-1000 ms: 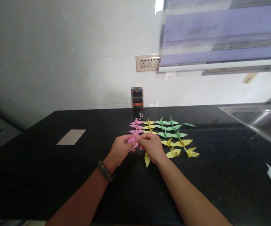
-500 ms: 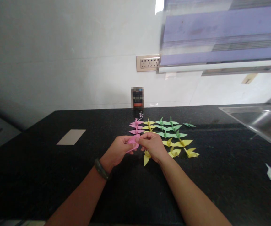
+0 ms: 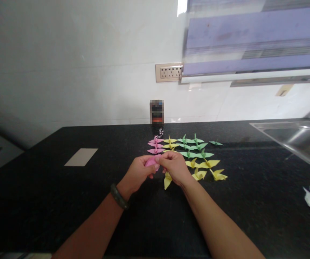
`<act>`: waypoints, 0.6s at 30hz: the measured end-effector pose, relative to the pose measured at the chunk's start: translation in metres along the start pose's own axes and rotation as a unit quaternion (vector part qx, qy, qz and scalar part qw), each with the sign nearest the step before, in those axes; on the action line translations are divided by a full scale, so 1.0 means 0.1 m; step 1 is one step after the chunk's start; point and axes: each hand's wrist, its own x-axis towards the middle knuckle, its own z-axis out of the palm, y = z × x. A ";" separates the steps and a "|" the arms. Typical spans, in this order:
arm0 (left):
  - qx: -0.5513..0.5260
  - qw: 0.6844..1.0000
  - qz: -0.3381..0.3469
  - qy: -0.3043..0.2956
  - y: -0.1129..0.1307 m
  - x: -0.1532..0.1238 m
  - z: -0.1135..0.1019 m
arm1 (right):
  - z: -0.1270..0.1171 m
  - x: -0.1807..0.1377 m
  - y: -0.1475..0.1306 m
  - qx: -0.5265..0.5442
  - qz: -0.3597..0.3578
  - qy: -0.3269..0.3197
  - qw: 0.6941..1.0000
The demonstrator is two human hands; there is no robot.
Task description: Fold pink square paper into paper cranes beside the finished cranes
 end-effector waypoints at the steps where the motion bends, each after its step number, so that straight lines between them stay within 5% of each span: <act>1: 0.004 1.000 0.002 0.003 0.00 0.00 0.00 | 0.01 0.00 0.00 0.000 -0.004 0.004 1.000; 11: -0.004 1.000 -0.009 0.015 -0.01 0.02 -0.02 | 0.01 -0.01 -0.01 -0.013 0.004 -0.025 1.000; 18: -0.012 1.000 -0.016 -0.007 -0.03 0.02 -0.03 | 0.01 0.01 -0.01 0.022 -0.019 0.036 0.999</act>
